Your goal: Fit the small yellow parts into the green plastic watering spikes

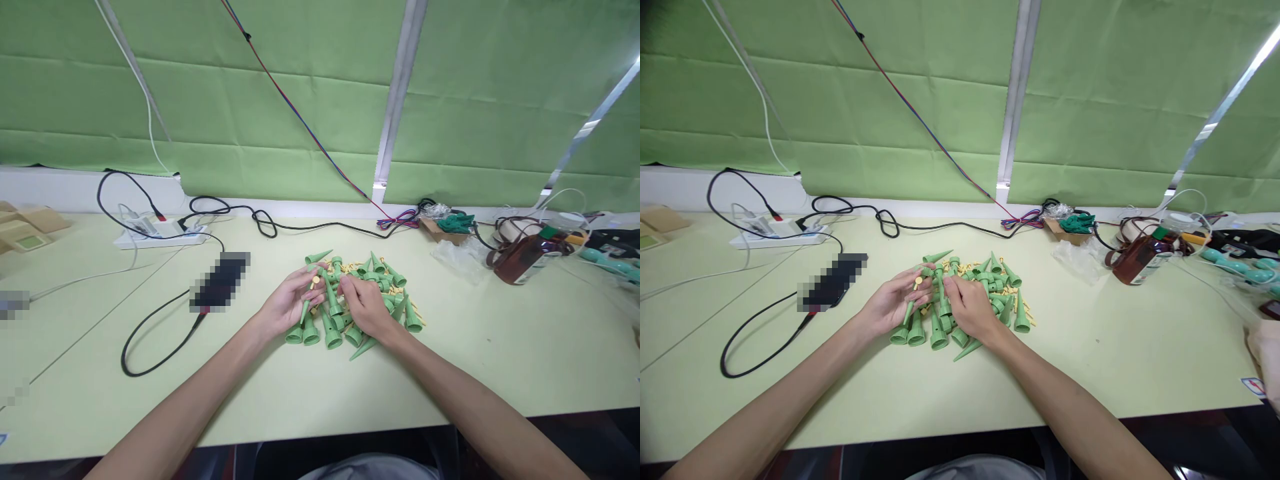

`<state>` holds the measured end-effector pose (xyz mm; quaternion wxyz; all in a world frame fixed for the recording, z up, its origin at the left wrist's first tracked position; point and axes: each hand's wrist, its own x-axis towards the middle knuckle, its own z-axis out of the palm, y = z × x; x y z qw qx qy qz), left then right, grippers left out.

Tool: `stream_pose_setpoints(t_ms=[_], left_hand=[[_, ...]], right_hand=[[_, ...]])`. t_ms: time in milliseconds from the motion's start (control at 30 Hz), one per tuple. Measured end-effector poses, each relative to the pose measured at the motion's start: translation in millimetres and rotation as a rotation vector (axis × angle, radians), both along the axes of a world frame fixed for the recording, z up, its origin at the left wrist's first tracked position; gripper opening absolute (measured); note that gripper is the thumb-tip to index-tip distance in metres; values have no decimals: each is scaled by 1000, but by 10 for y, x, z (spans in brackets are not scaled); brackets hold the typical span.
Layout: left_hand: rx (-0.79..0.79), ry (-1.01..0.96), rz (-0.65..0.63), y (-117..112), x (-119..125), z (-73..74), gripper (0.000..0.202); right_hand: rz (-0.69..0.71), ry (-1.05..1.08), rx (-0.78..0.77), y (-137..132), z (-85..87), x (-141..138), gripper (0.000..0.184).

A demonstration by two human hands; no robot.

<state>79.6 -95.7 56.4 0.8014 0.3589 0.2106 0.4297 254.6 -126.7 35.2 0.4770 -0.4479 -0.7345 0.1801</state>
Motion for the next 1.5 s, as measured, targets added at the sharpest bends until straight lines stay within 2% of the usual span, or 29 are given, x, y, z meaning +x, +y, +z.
stream_pose_setpoints(t_ms=[467, 600, 733, 867, 1233, 1500], left_hand=[[-1, 14, -10, -7, 13, 24, 19], [123, 124, 21, -34, 18, 34, 22], [316, 325, 46, -70, 30, 32, 44], [425, 480, 100, -101, 55, 35, 50], [555, 558, 115, -106, 86, 21, 45], [580, 560, 112, -100, 82, -8, 44]], right_hand=[[-10, -18, -3, -9, 2, 0, 40], [-17, -15, -23, -11, 11, 4, 39], [7, -10, -53, -4, 20, 3, 38], [20, -16, -60, 4, 15, 0, 37], [12, -11, -34, 7, -4, 6, 31], [-1, -22, -27, 11, -12, 8, 31]])
